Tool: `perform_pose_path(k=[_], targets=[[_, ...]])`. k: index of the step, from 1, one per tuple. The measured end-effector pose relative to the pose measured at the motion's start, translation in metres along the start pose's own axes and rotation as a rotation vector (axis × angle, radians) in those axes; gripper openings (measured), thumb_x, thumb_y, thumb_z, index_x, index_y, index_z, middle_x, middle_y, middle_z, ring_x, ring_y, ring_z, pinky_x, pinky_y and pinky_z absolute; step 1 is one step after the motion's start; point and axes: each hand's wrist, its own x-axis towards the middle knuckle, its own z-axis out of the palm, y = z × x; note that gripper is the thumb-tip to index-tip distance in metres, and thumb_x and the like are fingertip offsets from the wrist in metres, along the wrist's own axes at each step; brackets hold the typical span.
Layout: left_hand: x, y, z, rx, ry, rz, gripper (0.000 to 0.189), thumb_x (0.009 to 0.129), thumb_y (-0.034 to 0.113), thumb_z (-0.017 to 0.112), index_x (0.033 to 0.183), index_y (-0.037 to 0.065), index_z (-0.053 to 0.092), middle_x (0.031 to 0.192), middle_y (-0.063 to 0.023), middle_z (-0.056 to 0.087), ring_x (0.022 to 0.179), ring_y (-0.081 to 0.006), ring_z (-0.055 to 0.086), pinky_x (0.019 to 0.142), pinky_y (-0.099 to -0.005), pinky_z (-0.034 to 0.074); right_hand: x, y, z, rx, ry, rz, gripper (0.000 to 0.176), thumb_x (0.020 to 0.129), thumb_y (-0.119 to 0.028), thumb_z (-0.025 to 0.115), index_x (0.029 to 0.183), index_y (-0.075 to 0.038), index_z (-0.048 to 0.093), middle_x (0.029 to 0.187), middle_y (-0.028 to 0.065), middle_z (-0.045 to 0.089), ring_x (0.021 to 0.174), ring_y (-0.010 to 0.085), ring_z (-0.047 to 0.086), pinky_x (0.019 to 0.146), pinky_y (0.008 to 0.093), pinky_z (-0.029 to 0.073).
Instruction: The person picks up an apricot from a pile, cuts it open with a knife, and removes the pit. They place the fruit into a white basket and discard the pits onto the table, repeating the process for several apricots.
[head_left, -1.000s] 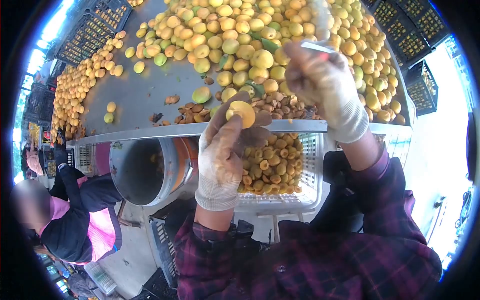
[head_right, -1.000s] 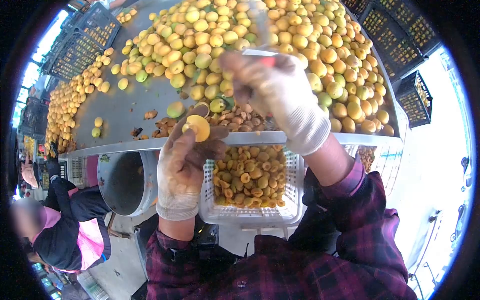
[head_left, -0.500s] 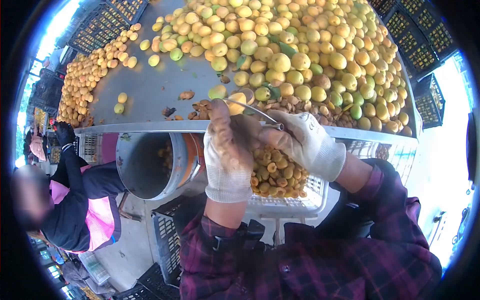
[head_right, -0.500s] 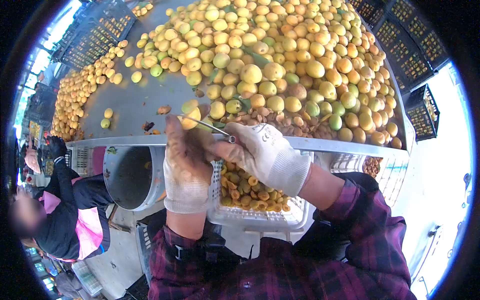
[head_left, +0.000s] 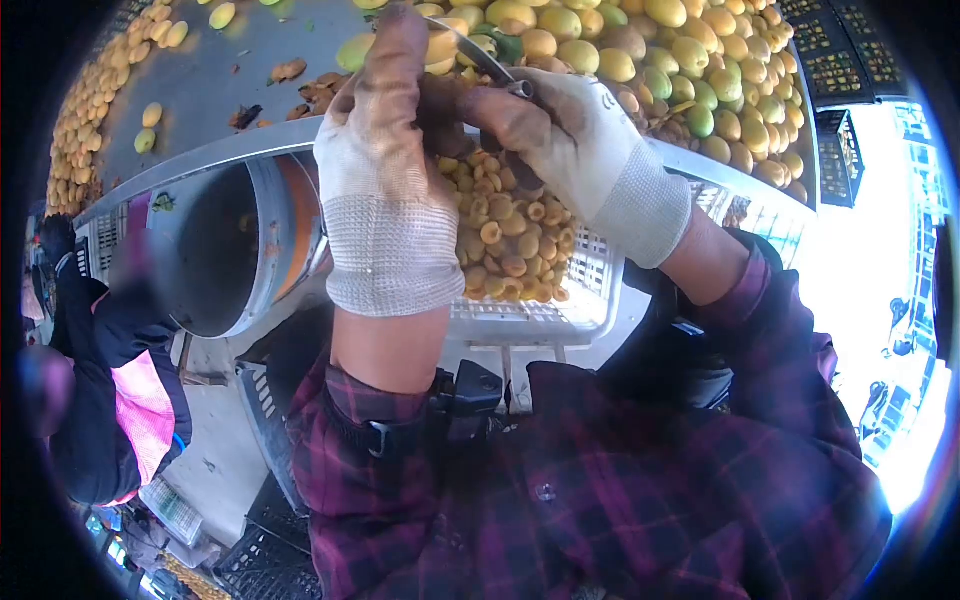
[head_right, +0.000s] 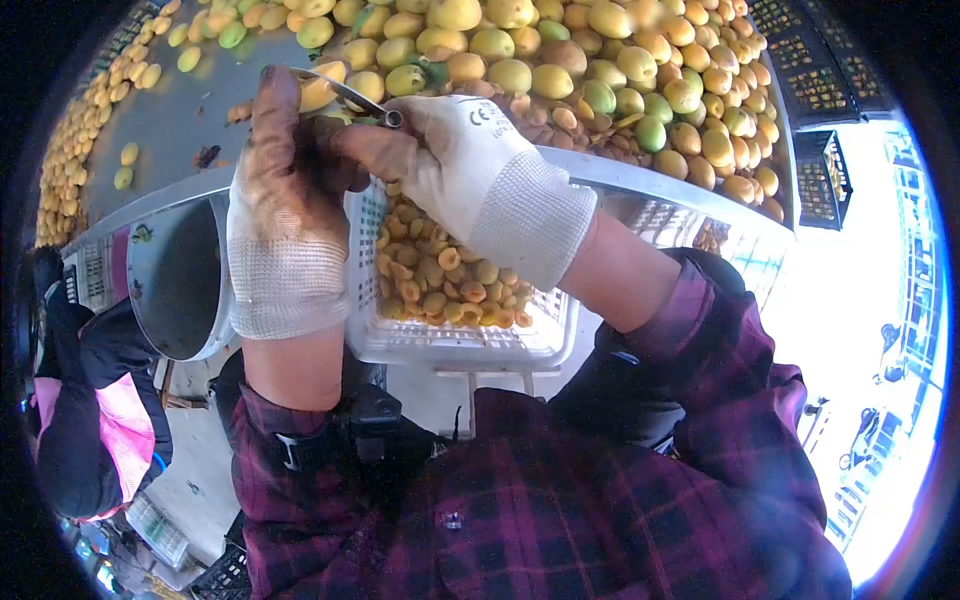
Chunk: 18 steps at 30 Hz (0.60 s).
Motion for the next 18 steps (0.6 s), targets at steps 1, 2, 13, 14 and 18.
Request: perform_pose_path(k=[1,2,13,14,18], targets=[[-0.006,-0.003,-0.002,0.000,0.001,0.009,0.040,0.103,0.030,0.056,0.134,0.005,0.053,0.079,-0.0049,0.062,0.066,-0.0123,0.057,0.058,-0.0268,0.045,0.002,-0.002,-0.003,0.024,-0.034,0.006,0.033,0.099,-0.034,0.061,0.103,-0.002,0.070,0.084,0.0189,0.069,0.080,0.0312,0.070,0.069,0.0397,0.053],[-0.011,-0.012,-0.007,0.099,-0.006,0.072,0.035,0.102,0.028,0.058,0.127,0.005,0.055,0.079,-0.0042,0.062,0.066,-0.0119,0.057,0.058,-0.0259,0.045,0.001,-0.002,-0.004,0.023,-0.031,-0.011,0.033,0.099,-0.034,0.061,0.103,-0.002,0.070,0.084,0.0189,0.069,0.080,0.0312,0.070,0.069,0.0397,0.053],[-0.002,0.011,-0.010,-0.149,-0.116,-0.150,0.028,0.098,0.030,0.065,0.099,0.002,0.066,0.068,0.0025,0.055,0.054,-0.0089,0.051,0.046,-0.0266,0.037,0.000,-0.003,0.005,-0.030,0.024,-0.144,0.040,0.097,-0.029,0.060,0.121,0.003,0.060,0.095,0.0252,0.069,0.092,0.0397,0.069,0.078,0.0434,0.053],[-0.003,0.010,-0.013,-0.121,-0.156,-0.089,0.031,0.097,0.031,0.066,0.101,0.000,0.067,0.072,0.0015,0.060,0.060,-0.0090,0.055,0.051,-0.0257,0.042,0.002,-0.003,0.003,-0.144,0.056,-0.242,0.041,0.097,-0.030,0.060,0.121,0.003,0.060,0.095,0.0263,0.069,0.094,0.0402,0.068,0.079,0.0446,0.052],[-0.008,0.025,-0.007,-0.221,-0.165,-0.025,0.034,0.096,0.019,0.069,0.119,-0.005,0.066,0.104,-0.0042,0.070,0.093,-0.0093,0.063,0.084,-0.0251,0.050,0.003,-0.019,-0.007,-0.061,0.009,-0.207,0.041,0.098,-0.032,0.059,0.119,0.003,0.062,0.096,0.0272,0.068,0.094,0.0407,0.068,0.080,0.0456,0.052]])
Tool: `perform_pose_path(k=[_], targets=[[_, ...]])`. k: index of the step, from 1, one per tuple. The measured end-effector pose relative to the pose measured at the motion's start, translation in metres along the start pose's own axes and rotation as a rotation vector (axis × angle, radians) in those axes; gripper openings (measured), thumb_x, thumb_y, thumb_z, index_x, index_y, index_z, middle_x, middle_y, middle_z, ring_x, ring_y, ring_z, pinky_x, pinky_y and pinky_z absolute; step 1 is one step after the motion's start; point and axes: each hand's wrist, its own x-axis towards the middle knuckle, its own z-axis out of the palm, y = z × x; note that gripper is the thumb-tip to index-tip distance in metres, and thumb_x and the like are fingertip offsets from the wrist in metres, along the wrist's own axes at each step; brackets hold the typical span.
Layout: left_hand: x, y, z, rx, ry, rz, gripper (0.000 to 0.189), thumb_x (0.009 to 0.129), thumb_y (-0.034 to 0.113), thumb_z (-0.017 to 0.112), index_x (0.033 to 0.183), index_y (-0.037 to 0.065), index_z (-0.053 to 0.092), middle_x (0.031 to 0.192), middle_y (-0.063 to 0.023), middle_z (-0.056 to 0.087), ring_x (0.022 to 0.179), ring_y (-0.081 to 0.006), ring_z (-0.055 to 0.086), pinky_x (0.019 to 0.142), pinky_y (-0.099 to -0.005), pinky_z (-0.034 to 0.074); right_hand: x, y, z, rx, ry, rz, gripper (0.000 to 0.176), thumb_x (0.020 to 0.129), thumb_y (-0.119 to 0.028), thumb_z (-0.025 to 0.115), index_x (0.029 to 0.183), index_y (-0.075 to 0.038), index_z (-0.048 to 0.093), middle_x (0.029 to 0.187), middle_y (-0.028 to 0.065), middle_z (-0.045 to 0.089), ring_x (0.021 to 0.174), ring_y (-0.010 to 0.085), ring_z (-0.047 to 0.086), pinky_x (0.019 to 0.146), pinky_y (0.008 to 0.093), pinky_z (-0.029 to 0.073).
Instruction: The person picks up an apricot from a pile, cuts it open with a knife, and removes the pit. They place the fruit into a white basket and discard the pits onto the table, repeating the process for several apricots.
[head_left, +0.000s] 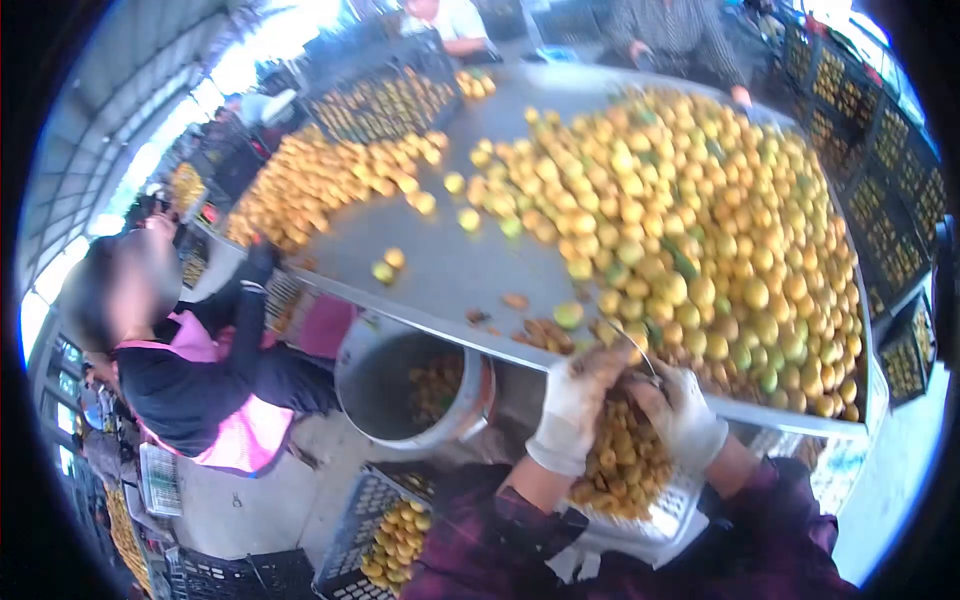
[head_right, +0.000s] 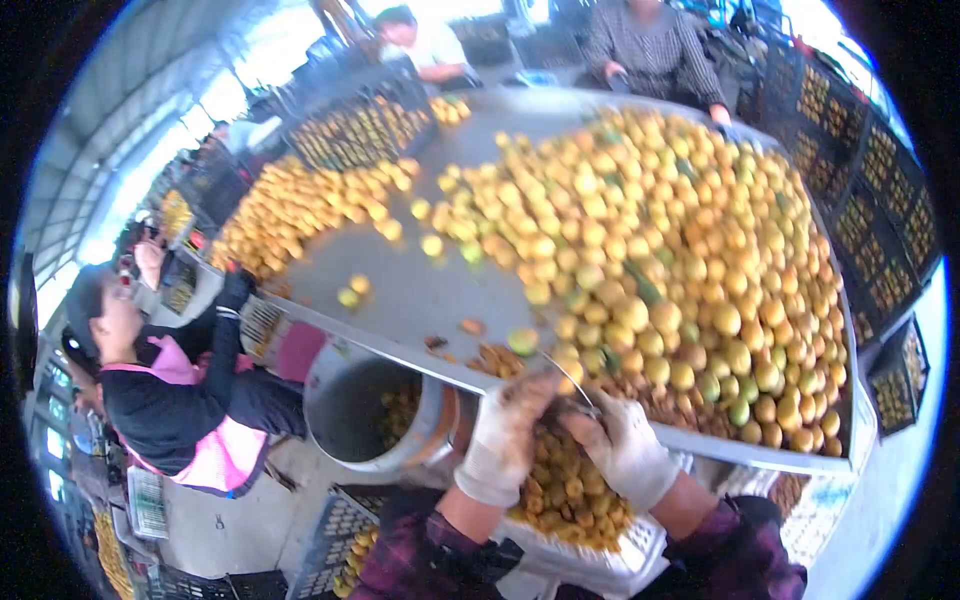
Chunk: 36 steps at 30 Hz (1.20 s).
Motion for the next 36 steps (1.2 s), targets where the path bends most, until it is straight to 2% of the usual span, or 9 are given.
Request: perform_pose_path(k=[4,10,12,17,21,26,30,33,36], targets=[[0.000,0.009,0.007,0.068,-0.023,-0.150,0.035,0.096,0.017,0.068,0.123,-0.005,0.065,0.111,-0.0045,0.069,0.100,-0.0100,0.063,0.091,-0.0259,0.048,0.003,0.001,-0.007,0.102,-0.066,0.042,0.037,0.099,-0.029,0.059,0.117,0.003,0.062,0.097,0.0231,0.070,0.095,0.0390,0.069,0.079,0.0406,0.053],[0.000,0.009,0.012,0.015,-0.084,-0.072,0.038,0.091,0.004,0.071,0.127,-0.003,0.062,0.107,-0.0032,0.068,0.092,-0.0085,0.063,0.079,-0.0216,0.049,0.002,-0.006,-0.019,0.060,-0.186,0.125,0.038,0.098,-0.027,0.061,0.124,0.002,0.058,0.099,0.0212,0.070,0.091,0.0344,0.068,0.079,0.0386,0.053],[0.002,0.004,0.011,-0.008,-0.089,0.001,0.043,0.089,0.000,0.070,0.131,-0.003,0.059,0.113,-0.0056,0.068,0.098,-0.0115,0.064,0.087,-0.0246,0.050,0.000,-0.003,-0.020,0.089,-0.195,0.156,0.040,0.099,-0.029,0.062,0.125,0.001,0.058,0.100,0.0215,0.069,0.088,0.0336,0.067,0.079,0.0387,0.052],[-0.004,0.013,0.017,0.249,-0.081,-0.045,0.042,0.087,0.004,0.075,0.127,-0.002,0.062,0.106,-0.0022,0.068,0.089,-0.0087,0.062,0.078,-0.0218,0.050,0.002,-0.003,-0.025,0.052,-0.116,-0.077,0.039,0.101,-0.029,0.059,0.127,0.001,0.058,0.106,0.0225,0.068,0.097,0.0332,0.067,0.084,0.0377,0.052],[-0.010,0.014,0.021,0.241,-0.123,0.043,0.036,0.089,0.012,0.076,0.121,-0.001,0.065,0.099,0.0016,0.067,0.080,-0.0069,0.058,0.070,-0.0221,0.047,0.005,-0.011,-0.033,0.073,-0.285,0.074,0.040,0.102,-0.030,0.057,0.128,0.001,0.057,0.110,0.0223,0.068,0.103,0.0337,0.066,0.087,0.0370,0.051],[-0.012,0.012,0.021,0.794,-0.069,0.163,0.031,0.094,0.026,0.070,0.108,-0.002,0.068,0.080,0.0013,0.064,0.069,-0.0060,0.050,0.062,-0.0244,0.043,-0.001,0.006,-0.028,0.182,-0.177,0.007,0.039,0.101,-0.026,0.059,0.127,0.003,0.055,0.108,0.0214,0.068,0.100,0.0322,0.067,0.086,0.0371,0.051],[-0.017,0.008,0.026,0.702,0.012,0.137,0.034,0.096,0.029,0.067,0.106,-0.003,0.069,0.077,-0.0006,0.061,0.068,-0.0078,0.049,0.063,-0.0252,0.043,-0.007,0.015,-0.013,0.270,-0.130,-0.016,0.040,0.100,-0.023,0.060,0.128,0.005,0.054,0.104,0.0208,0.069,0.096,0.0299,0.068,0.085,0.0367,0.052],[-0.011,-0.004,0.023,0.672,0.047,0.272,0.041,0.096,0.034,0.066,0.107,-0.005,0.068,0.077,0.0005,0.061,0.070,-0.0076,0.049,0.063,-0.0250,0.043,-0.009,0.004,-0.009,0.228,-0.047,0.116,0.041,0.099,-0.022,0.061,0.127,0.007,0.053,0.097,0.0242,0.069,0.093,0.0373,0.069,0.079,0.0402,0.054],[-0.011,-0.009,0.029,0.554,0.124,0.181,0.045,0.096,0.037,0.066,0.107,-0.008,0.068,0.078,0.0007,0.061,0.072,-0.0075,0.049,0.064,-0.0248,0.043,-0.011,0.011,-0.009,0.073,-0.015,0.081,0.041,0.099,-0.023,0.060,0.126,0.007,0.053,0.096,0.0265,0.069,0.094,0.0424,0.067,0.077,0.0438,0.054]])
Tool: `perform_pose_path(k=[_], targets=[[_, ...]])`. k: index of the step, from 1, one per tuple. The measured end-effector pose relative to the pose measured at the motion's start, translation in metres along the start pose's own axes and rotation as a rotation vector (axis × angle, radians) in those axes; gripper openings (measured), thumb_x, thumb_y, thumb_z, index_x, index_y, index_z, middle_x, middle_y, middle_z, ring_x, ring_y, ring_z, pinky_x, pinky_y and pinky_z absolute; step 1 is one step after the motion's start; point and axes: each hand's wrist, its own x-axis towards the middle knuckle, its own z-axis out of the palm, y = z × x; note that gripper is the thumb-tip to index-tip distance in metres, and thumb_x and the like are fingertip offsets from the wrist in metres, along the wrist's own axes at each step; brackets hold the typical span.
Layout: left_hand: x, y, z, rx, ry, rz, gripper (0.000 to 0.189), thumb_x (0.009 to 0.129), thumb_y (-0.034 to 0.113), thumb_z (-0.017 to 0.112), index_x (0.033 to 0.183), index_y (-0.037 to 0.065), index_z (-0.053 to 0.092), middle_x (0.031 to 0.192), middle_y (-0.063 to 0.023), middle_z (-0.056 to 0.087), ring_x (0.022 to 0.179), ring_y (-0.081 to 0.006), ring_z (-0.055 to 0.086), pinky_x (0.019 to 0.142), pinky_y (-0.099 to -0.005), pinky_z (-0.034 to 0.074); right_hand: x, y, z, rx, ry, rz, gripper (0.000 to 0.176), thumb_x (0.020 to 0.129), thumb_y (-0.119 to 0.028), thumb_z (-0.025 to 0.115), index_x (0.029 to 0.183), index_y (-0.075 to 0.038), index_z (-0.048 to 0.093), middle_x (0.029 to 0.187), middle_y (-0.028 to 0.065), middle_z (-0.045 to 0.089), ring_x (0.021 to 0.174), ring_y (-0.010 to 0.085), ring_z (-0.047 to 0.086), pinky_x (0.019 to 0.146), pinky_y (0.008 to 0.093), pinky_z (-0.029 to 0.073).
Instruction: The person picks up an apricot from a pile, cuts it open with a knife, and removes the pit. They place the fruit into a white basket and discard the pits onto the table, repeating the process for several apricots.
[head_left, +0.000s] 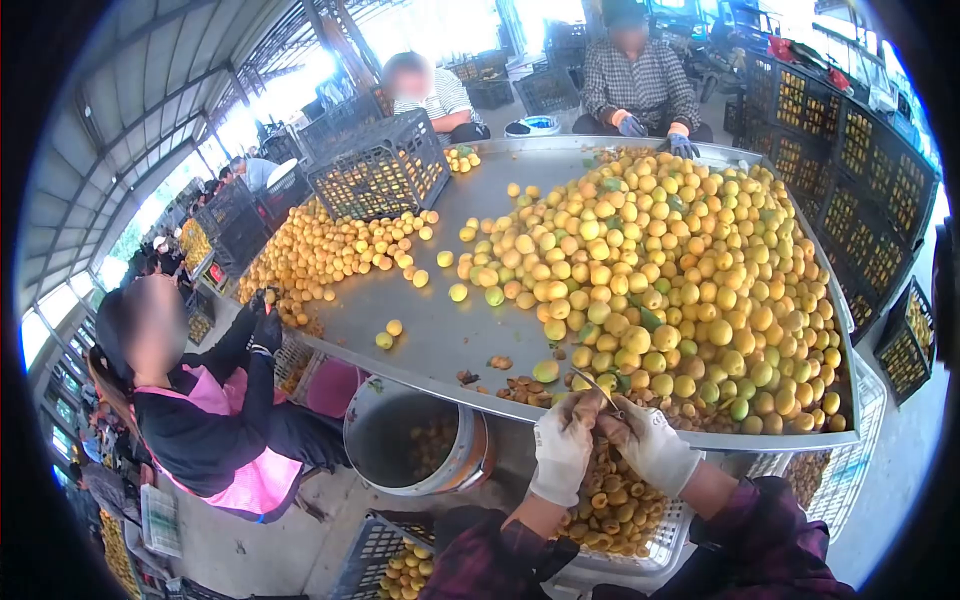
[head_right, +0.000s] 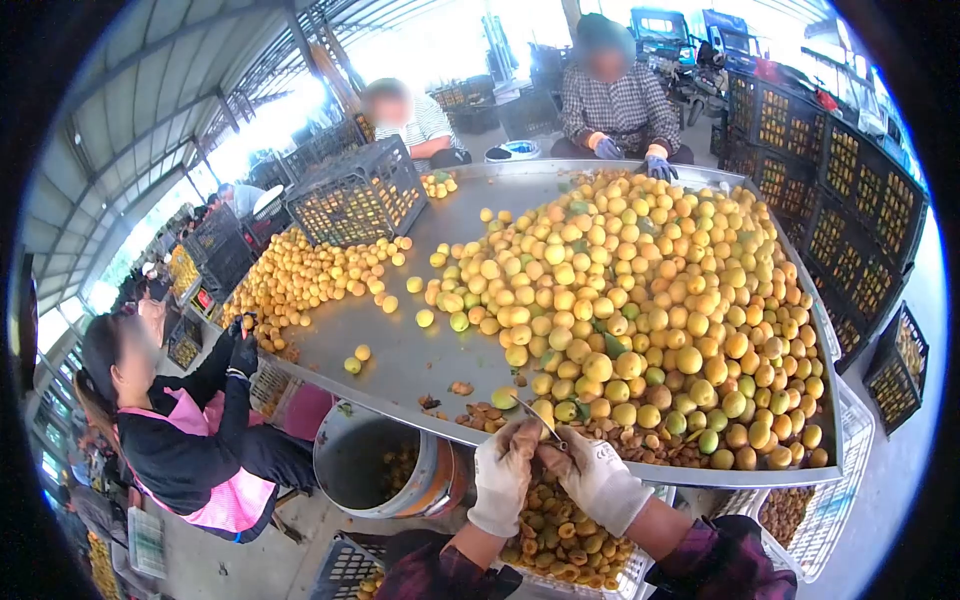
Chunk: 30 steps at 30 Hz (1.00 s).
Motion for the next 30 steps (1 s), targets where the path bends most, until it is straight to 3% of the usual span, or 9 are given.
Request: perform_pose_path(k=[4,7,13,18,19,20,22,28,30], targets=[[0.000,0.004,0.009,-0.020,-0.039,0.002,0.047,0.096,0.037,0.068,0.105,-0.009,0.068,0.079,0.0007,0.061,0.071,-0.0077,0.049,0.063,-0.0245,0.042,-0.002,-0.006,-0.011,-0.090,0.022,-0.012,0.040,0.099,-0.023,0.059,0.124,0.007,0.053,0.094,0.0275,0.068,0.092,0.0450,0.066,0.075,0.0467,0.053],[0.000,0.015,0.017,0.000,-0.077,0.083,0.037,0.096,0.032,0.067,0.098,-0.004,0.068,0.069,0.0059,0.052,0.060,-0.0042,0.038,0.052,-0.0233,0.031,-0.002,0.002,-0.010,-0.092,0.054,-0.045,0.038,0.099,-0.022,0.058,0.124,0.006,0.052,0.094,0.0282,0.067,0.092,0.0467,0.065,0.074,0.0482,0.052],[0.012,0.021,0.022,-0.075,-0.073,-0.085,0.035,0.097,0.035,0.068,0.087,0.001,0.066,0.064,0.0073,0.052,0.055,-0.0016,0.038,0.049,-0.0232,0.029,0.007,0.004,-0.011,-0.157,0.047,0.027,0.040,0.101,-0.021,0.054,0.132,0.005,0.048,0.108,0.0270,0.067,0.105,0.0459,0.063,0.085,0.0462,0.051],[0.015,0.001,0.004,-0.256,-0.056,-0.174,0.031,0.096,0.032,0.069,0.087,0.002,0.067,0.065,0.0071,0.054,0.055,-0.0012,0.043,0.050,-0.0207,0.031,0.014,0.009,0.001,-0.113,-0.017,-0.007,0.050,0.101,-0.024,0.056,0.135,0.010,0.044,0.095,0.0301,0.066,0.093,0.0465,0.065,0.077,0.0479,0.052],[0.020,-0.021,0.008,-0.457,-0.030,-0.010,0.029,0.096,0.028,0.070,0.086,0.001,0.067,0.068,0.0060,0.057,0.058,-0.0040,0.047,0.051,-0.0236,0.034,0.019,0.004,0.001,-0.098,-0.078,0.096,0.045,0.101,-0.023,0.057,0.130,0.010,0.050,0.097,0.0285,0.066,0.095,0.0455,0.065,0.080,0.0465,0.052],[0.024,-0.029,0.016,-0.347,0.142,0.106,0.027,0.094,0.022,0.071,0.079,0.000,0.065,0.071,0.0058,0.058,0.063,-0.0066,0.052,0.052,-0.0283,0.039,0.018,0.005,0.005,-0.017,-0.025,0.007,0.040,0.100,-0.023,0.058,0.126,0.008,0.054,0.102,0.0275,0.066,0.098,0.0437,0.064,0.082,0.0452,0.051],[0.029,-0.027,-0.006,0.080,0.110,0.209,0.026,0.091,0.018,0.074,0.079,-0.004,0.067,0.062,0.0017,0.057,0.059,-0.0062,0.048,0.050,-0.0300,0.040,0.017,0.016,0.013,0.091,-0.020,-0.044,0.034,0.101,-0.023,0.058,0.122,0.004,0.059,0.108,0.0269,0.065,0.102,0.0404,0.064,0.086,0.0427,0.051],[0.021,0.004,-0.005,-0.226,0.077,-0.301,0.036,0.094,0.034,0.072,0.074,0.005,0.063,0.063,0.0111,0.044,0.055,0.0005,0.032,0.046,-0.0222,0.021,0.021,-0.011,-0.001,0.439,-0.318,0.415,0.042,0.102,-0.035,0.054,0.123,0.000,0.061,0.100,0.0180,0.070,0.090,0.0282,0.069,0.079,0.0380,0.052],[0.025,-0.006,-0.006,-0.254,0.034,-0.302,0.037,0.094,0.036,0.072,0.074,0.005,0.063,0.064,0.0107,0.045,0.055,0.0000,0.032,0.047,-0.0221,0.021,0.020,-0.005,0.001,0.312,-0.203,0.250,0.041,0.102,-0.034,0.055,0.126,0.000,0.060,0.098,0.0173,0.071,0.087,0.0278,0.069,0.077,0.0376,0.052]])
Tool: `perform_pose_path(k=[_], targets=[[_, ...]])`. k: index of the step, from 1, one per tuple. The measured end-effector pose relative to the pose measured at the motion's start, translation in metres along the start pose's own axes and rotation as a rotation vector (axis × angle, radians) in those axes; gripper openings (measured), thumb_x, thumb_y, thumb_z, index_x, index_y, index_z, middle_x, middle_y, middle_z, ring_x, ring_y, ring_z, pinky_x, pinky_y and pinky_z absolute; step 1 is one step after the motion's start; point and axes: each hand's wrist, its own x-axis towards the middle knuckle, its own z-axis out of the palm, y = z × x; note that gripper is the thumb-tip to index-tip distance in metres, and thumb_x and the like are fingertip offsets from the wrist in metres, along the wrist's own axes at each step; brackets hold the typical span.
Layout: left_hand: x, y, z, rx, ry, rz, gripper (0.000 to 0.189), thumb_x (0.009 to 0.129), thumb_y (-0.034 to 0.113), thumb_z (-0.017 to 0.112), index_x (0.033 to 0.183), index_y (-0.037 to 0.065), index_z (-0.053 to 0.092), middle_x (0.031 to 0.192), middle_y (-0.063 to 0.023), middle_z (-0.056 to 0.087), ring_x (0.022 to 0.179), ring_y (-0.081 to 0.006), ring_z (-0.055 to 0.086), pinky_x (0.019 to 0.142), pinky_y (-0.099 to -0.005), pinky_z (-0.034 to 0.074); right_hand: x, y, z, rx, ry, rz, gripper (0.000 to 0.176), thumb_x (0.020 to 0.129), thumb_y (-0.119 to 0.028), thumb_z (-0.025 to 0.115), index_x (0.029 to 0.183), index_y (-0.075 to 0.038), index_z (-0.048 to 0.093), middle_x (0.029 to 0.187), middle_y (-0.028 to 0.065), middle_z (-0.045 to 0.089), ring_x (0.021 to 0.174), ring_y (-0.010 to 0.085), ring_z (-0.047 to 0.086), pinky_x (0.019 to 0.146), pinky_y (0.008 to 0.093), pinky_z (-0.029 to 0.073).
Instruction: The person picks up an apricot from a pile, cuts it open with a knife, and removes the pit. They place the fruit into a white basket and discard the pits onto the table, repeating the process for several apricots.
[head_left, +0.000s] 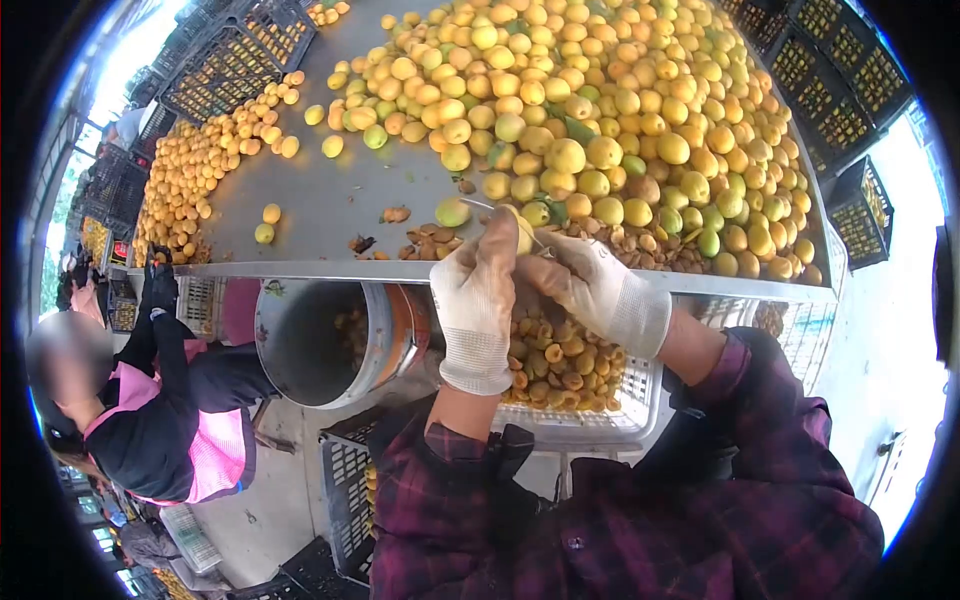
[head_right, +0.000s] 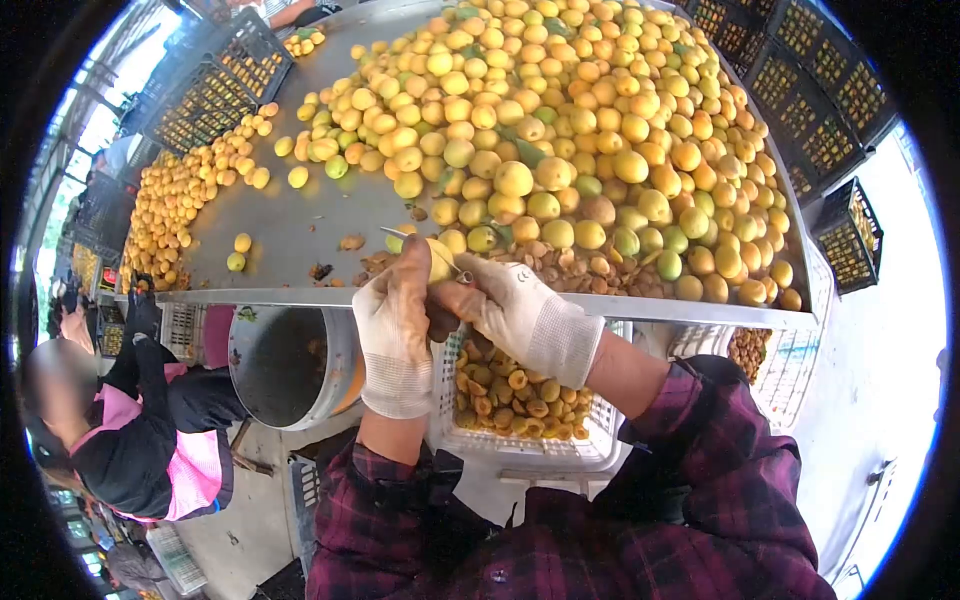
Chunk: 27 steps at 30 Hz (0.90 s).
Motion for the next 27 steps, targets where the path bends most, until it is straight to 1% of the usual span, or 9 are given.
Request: perform_pose_path(k=[8,12,14,17,20,22,23,24,27], targets=[[-0.001,0.002,0.020,0.043,-0.071,0.008,0.031,0.092,0.032,0.074,0.079,0.004,0.069,0.066,0.0091,0.049,0.057,-0.0010,0.036,0.051,-0.0212,0.024,-0.006,0.006,-0.026,-0.214,0.100,-0.206,0.036,0.100,-0.023,0.060,0.127,0.000,0.058,0.093,0.0179,0.072,0.088,0.0256,0.071,0.076,0.0367,0.054],[0.006,-0.012,0.005,0.346,-0.086,0.080,0.038,0.097,0.029,0.061,0.119,-0.002,0.066,0.079,-0.0041,0.065,0.057,-0.0121,0.059,0.049,-0.0261,0.044,-0.009,0.024,-0.026,-0.078,0.034,-0.258,0.029,0.100,-0.026,0.057,0.118,-0.004,0.066,0.086,0.0095,0.069,0.063,0.0157,0.065,0.058,0.0314,0.051],[0.012,-0.021,-0.007,0.862,-0.349,0.987,0.036,0.099,0.021,0.057,0.126,-0.002,0.061,0.083,-0.0042,0.064,0.059,-0.0107,0.059,0.050,-0.0263,0.045,-0.014,0.017,-0.036,0.280,-0.146,0.228,0.034,0.101,-0.037,0.057,0.114,-0.008,0.069,0.081,0.0081,0.065,0.053,0.0124,0.058,0.049,0.0275,0.046],[0.007,-0.025,-0.007,0.594,-0.361,0.459,0.039,0.100,0.023,0.055,0.128,-0.003,0.060,0.082,-0.0051,0.064,0.060,-0.0126,0.059,0.053,-0.0272,0.047,-0.022,0.032,-0.037,0.082,-0.145,-0.075,0.041,0.088,-0.012,0.070,0.126,-0.002,0.060,0.082,0.0068,0.063,0.060,0.0147,0.063,0.054,0.0279,0.048],[0.008,-0.019,-0.007,0.676,-0.413,0.461,0.043,0.102,0.028,0.049,0.131,-0.003,0.058,0.092,-0.0096,0.068,0.070,-0.0190,0.065,0.062,-0.0338,0.052,-0.029,0.010,-0.043,0.189,-0.090,0.038,0.044,0.089,-0.015,0.071,0.129,-0.001,0.060,0.088,0.0095,0.066,0.067,0.0154,0.065,0.057,0.0303,0.051],[0.005,-0.030,0.008,0.462,-0.289,0.754,0.020,0.094,0.016,0.066,0.101,-0.001,0.074,0.072,0.0049,0.062,0.061,-0.0076,0.052,0.055,-0.0272,0.043,-0.025,0.015,-0.054,-0.313,-0.065,-0.190,0.037,0.092,-0.036,0.069,0.119,-0.012,0.069,0.081,0.0130,0.066,0.071,0.0190,0.065,0.066,0.0334,0.052],[0.002,-0.025,0.014,0.263,-0.235,0.311,0.018,0.093,0.012,0.067,0.105,-0.001,0.074,0.083,0.0003,0.070,0.071,-0.0105,0.060,0.064,-0.0283,0.049,-0.023,0.020,-0.058,-0.358,-0.007,-0.127,0.042,0.089,-0.036,0.071,0.123,-0.012,0.067,0.082,0.0148,0.066,0.073,0.0210,0.066,0.068,0.0349,0.053],[0.000,-0.025,0.017,0.364,-0.212,0.510,0.019,0.092,0.013,0.069,0.106,0.000,0.073,0.089,-0.0018,0.072,0.077,-0.0099,0.063,0.070,-0.0271,0.051,-0.024,0.023,-0.061,-0.400,0.061,-0.086,0.049,0.086,-0.036,0.074,0.127,-0.012,0.064,0.083,0.0167,0.067,0.075,0.0230,0.067,0.070,0.0363,0.053],[-0.006,-0.017,0.026,0.288,-0.143,0.276,0.023,0.094,0.023,0.071,0.097,0.000,0.072,0.073,0.0030,0.063,0.065,-0.0053,0.052,0.056,-0.0256,0.042,-0.025,0.013,-0.063,-0.321,-0.006,0.014,0.056,0.087,-0.038,0.073,0.135,-0.012,0.059,0.083,0.0156,0.068,0.075,0.0202,0.067,0.070,0.0349,0.053]])
